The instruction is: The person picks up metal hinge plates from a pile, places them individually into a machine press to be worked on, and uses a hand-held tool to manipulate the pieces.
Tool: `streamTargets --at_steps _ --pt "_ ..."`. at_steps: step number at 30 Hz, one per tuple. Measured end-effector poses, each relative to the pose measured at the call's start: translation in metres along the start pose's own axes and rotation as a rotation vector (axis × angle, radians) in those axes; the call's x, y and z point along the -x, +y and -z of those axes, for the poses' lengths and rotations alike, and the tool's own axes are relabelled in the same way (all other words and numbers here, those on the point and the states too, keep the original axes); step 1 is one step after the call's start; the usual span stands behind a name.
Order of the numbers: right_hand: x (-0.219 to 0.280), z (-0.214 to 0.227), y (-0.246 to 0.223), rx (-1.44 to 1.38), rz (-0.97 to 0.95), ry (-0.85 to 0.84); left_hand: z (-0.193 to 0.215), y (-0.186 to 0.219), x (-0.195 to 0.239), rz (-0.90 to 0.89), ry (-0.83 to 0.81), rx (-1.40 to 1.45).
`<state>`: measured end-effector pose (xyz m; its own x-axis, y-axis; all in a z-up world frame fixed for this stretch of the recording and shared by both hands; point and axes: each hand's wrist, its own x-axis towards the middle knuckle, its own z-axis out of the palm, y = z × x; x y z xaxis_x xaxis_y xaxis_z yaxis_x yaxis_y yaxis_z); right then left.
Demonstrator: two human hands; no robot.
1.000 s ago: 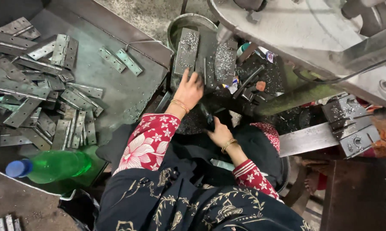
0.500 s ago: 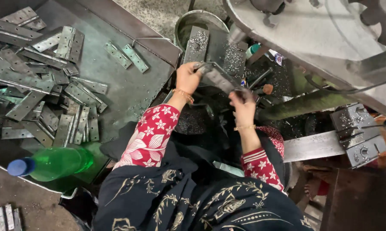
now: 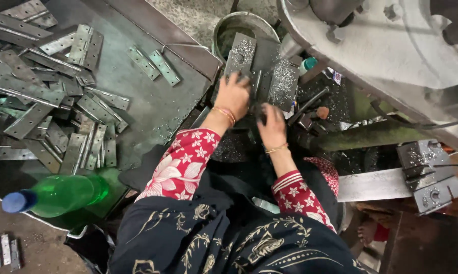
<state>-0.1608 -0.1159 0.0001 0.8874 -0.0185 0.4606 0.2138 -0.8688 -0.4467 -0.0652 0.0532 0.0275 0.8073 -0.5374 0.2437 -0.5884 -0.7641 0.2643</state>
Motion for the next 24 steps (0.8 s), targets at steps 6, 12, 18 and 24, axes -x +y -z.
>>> streamTargets --at_steps 6,12,18,24 --pt "0.017 0.022 -0.035 0.092 -0.051 -0.032 -0.012 0.018 0.013 -0.131 -0.209 -0.244" --pt "0.094 0.047 -0.039 0.216 -0.399 -0.489 -0.025 0.016 -0.004 -0.123 -0.180 -0.255" --pt "0.171 -0.033 0.013 0.116 -0.573 -0.432 -0.019 0.016 -0.005 -0.116 -0.157 -0.246" --pt "0.200 -0.062 0.052 0.042 -0.540 -0.376 -0.020 0.012 -0.005 -0.136 -0.113 -0.277"
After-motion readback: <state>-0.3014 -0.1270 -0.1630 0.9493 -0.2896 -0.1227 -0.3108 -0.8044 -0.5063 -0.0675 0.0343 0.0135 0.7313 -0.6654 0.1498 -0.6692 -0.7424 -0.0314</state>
